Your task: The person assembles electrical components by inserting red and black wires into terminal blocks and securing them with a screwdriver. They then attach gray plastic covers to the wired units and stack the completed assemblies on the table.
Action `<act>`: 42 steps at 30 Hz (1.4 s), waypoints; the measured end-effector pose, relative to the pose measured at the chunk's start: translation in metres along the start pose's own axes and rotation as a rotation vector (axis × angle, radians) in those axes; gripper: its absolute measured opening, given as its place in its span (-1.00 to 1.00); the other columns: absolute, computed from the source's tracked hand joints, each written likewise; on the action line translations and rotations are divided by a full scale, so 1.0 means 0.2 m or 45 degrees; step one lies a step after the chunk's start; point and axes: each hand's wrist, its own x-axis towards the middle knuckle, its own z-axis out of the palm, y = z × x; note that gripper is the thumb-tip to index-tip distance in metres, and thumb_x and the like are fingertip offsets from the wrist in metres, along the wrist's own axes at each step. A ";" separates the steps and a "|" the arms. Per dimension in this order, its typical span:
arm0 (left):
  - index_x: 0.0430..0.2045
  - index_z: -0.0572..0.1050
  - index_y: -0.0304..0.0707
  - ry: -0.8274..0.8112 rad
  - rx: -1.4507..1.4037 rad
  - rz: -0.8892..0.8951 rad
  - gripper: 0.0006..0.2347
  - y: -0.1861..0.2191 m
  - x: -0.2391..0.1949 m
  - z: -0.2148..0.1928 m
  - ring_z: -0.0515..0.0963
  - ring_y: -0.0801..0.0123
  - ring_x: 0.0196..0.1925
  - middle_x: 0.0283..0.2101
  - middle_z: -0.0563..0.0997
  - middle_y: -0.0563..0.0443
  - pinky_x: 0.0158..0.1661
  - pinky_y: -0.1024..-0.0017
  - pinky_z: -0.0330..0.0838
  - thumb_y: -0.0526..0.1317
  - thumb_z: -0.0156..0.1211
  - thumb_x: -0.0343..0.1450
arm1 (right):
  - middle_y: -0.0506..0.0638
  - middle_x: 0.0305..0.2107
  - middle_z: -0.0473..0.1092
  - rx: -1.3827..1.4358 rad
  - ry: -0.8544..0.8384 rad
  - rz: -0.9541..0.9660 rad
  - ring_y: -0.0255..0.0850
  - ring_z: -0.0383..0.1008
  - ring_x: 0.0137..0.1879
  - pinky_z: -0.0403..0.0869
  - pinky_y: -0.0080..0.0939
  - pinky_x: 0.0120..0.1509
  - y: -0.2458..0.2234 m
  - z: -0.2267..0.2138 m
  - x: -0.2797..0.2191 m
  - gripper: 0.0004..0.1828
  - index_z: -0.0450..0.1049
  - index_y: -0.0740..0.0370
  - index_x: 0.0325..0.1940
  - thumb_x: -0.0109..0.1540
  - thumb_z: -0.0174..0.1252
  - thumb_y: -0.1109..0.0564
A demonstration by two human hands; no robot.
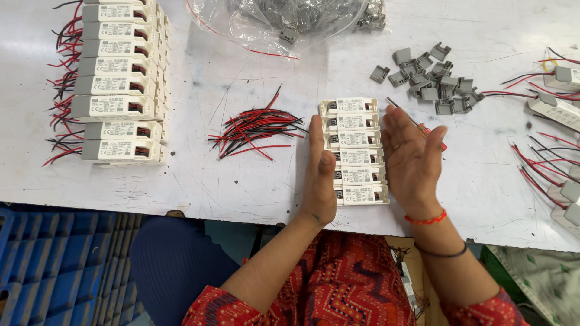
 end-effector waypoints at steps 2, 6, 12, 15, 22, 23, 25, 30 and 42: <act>0.50 -0.33 -0.53 0.011 0.016 -0.007 -0.05 0.00 0.00 0.00 -0.35 0.02 0.68 0.63 -0.33 -0.37 0.54 0.21 -0.40 0.44 -0.38 0.49 | 0.29 0.57 -0.08 0.000 -0.002 -0.018 0.07 -0.17 0.70 -0.14 -0.03 0.71 0.00 -0.01 0.05 0.29 -0.17 0.54 0.59 0.25 -0.37 -0.68; 0.50 -0.34 -0.52 0.004 -0.007 0.005 -0.04 -0.02 0.03 0.00 -0.33 0.00 0.68 0.62 -0.32 -0.38 0.54 0.19 -0.38 0.44 -0.37 0.49 | 0.31 0.57 -0.10 -0.048 -0.086 0.007 0.11 -0.17 0.71 -0.14 -0.03 0.71 0.02 -0.01 0.11 0.31 -0.17 0.54 0.60 0.24 -0.39 -0.70; 0.51 -0.29 -0.49 0.034 0.003 -0.032 -0.05 0.01 0.06 0.01 -0.27 0.03 0.67 0.62 -0.27 -0.35 0.54 0.21 -0.33 0.44 -0.36 0.47 | 0.29 0.51 0.04 0.043 -0.019 0.010 0.09 0.02 0.63 -0.01 -0.02 0.69 0.03 -0.03 0.12 0.24 -0.05 0.51 0.57 0.26 -0.36 -0.65; 0.46 -0.05 -0.40 0.052 0.081 -0.122 -0.18 0.13 0.08 -0.06 -0.03 0.13 0.60 0.56 -0.01 -0.27 0.49 0.23 -0.14 0.32 -0.18 0.47 | 0.24 0.37 0.26 -0.262 0.050 -0.140 0.03 0.32 0.44 0.30 -0.04 0.55 -0.04 -0.15 0.10 -0.09 0.21 0.47 0.43 0.38 -0.14 -0.43; -0.16 0.68 -0.02 -0.091 1.619 -0.028 -0.84 0.52 0.16 -0.67 0.60 0.23 -0.04 -0.08 0.64 0.08 -0.07 0.27 0.51 -0.16 0.26 0.44 | 0.09 -0.06 0.44 -1.577 0.300 -0.373 -0.23 0.51 -0.05 0.52 -0.27 0.05 -0.15 -0.54 -0.08 -0.73 0.56 0.34 0.11 0.41 0.35 0.12; -0.23 0.69 -0.06 -0.135 1.678 0.071 -0.85 0.52 0.18 -0.69 0.57 0.19 -0.05 -0.13 0.62 0.05 -0.11 0.24 0.49 -0.20 0.31 0.37 | 0.08 -0.11 0.44 -1.688 0.323 -0.282 -0.24 0.51 -0.10 0.51 -0.25 -0.01 -0.14 -0.57 -0.09 -0.69 0.57 0.34 0.07 0.37 0.42 0.08; -0.33 0.70 -0.12 -0.233 1.758 0.261 -0.83 0.50 0.19 -0.71 0.54 0.17 -0.09 -0.21 0.59 0.03 -0.15 0.22 0.48 -0.24 0.36 0.25 | 0.09 -0.19 0.43 -1.807 0.369 -0.272 -0.20 0.46 -0.20 0.47 -0.24 -0.10 -0.08 -0.58 -0.08 -0.66 0.61 0.32 0.04 0.31 0.48 0.06; -0.53 0.68 -0.18 -0.391 1.917 0.387 -0.97 0.39 0.20 -0.68 0.52 0.22 -0.10 -0.32 0.54 0.05 -0.13 0.25 0.47 -0.28 0.36 0.26 | 0.07 -0.28 0.48 -1.691 0.461 -0.181 -0.27 0.43 -0.28 0.42 -0.34 -0.17 -0.02 -0.61 -0.07 -0.76 0.64 0.31 -0.01 0.37 0.46 0.10; -0.42 0.64 -0.25 -0.428 1.198 0.454 -0.92 0.34 -0.08 -0.28 0.59 0.22 -0.28 -0.36 0.58 0.02 -0.27 0.28 0.50 -0.25 0.31 0.41 | 0.27 -0.01 0.49 -0.486 0.263 -0.466 0.05 0.61 0.07 0.63 0.04 0.29 -0.32 -0.20 -0.39 -0.71 0.17 0.37 0.28 0.49 -0.01 0.42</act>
